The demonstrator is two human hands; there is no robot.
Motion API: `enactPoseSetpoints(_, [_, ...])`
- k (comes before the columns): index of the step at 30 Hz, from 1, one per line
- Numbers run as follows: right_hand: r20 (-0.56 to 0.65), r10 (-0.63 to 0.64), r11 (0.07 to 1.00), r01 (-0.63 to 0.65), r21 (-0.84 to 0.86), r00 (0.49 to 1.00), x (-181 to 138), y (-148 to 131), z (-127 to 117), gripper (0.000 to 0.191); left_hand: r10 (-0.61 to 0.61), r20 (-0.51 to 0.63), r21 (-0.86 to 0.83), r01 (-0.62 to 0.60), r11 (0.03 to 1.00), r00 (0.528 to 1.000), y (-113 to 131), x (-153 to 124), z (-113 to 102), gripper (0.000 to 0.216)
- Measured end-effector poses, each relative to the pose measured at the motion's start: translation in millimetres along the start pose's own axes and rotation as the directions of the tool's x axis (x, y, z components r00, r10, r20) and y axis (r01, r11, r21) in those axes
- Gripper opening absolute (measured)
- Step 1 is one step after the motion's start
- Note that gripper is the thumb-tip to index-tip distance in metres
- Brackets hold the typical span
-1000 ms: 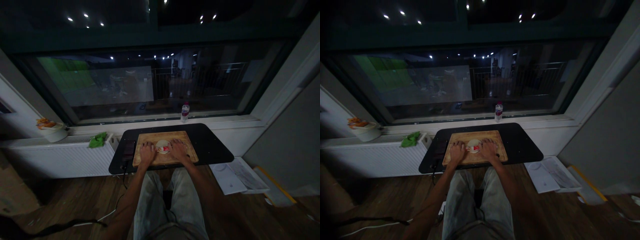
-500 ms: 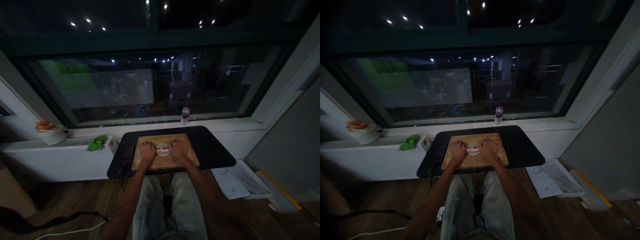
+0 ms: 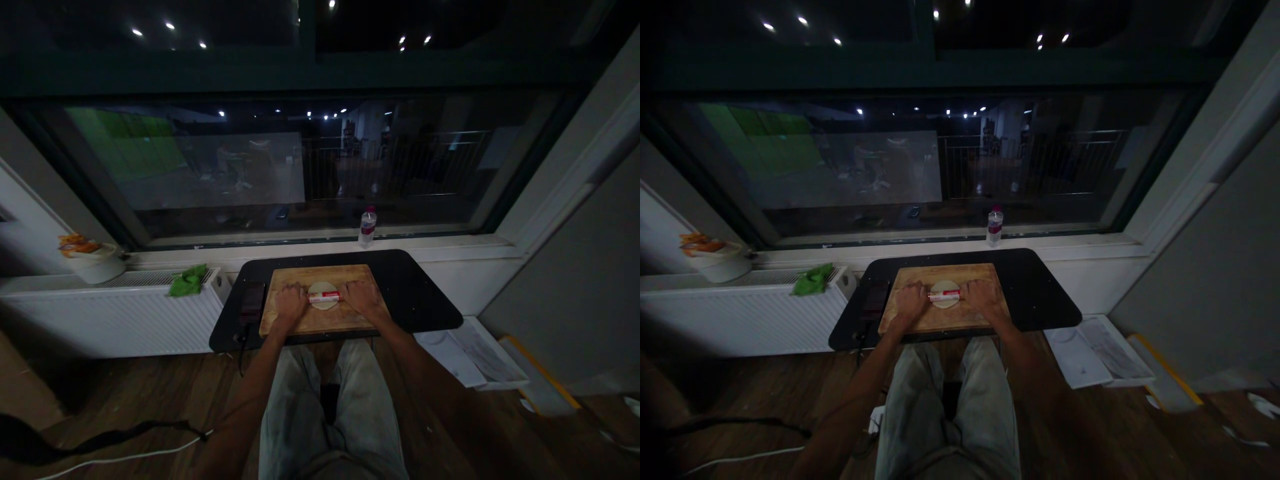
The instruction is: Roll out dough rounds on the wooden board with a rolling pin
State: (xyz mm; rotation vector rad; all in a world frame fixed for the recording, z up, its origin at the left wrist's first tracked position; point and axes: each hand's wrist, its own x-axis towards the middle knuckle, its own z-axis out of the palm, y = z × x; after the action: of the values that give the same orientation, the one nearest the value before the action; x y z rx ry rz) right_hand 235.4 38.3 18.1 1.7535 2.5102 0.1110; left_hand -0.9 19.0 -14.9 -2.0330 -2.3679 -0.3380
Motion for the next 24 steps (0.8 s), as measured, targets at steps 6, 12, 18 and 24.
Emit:
enactPoseSetpoints(6, [-0.040,0.118,0.992,-0.115,0.059,0.992,-7.7,-12.1,4.5,0.051,0.104,0.014,0.049,-0.105,0.993,0.994,-0.5,-12.1,-2.6,0.050])
enactPoseSetpoints(12, [-0.140,0.175,0.977,-0.154,0.144,0.975,-16.9,-19.2,12.6,0.047,0.169,0.037,0.084,-0.172,0.982,0.985,-2.1,-24.2,-5.8,0.047])
enactPoseSetpoints(18, [-0.211,0.263,0.954,-0.221,0.201,0.941,-28.7,-29.5,25.0,0.045,0.128,-0.079,0.056,-0.124,0.991,0.989,-2.0,-41.8,2.8,0.043])
enactPoseSetpoints(24, [-0.228,0.257,0.955,-0.210,0.210,0.939,-37.2,-31.1,25.8,0.045,0.101,-0.112,0.025,-0.099,0.995,0.988,0.0,-52.0,7.3,0.044])
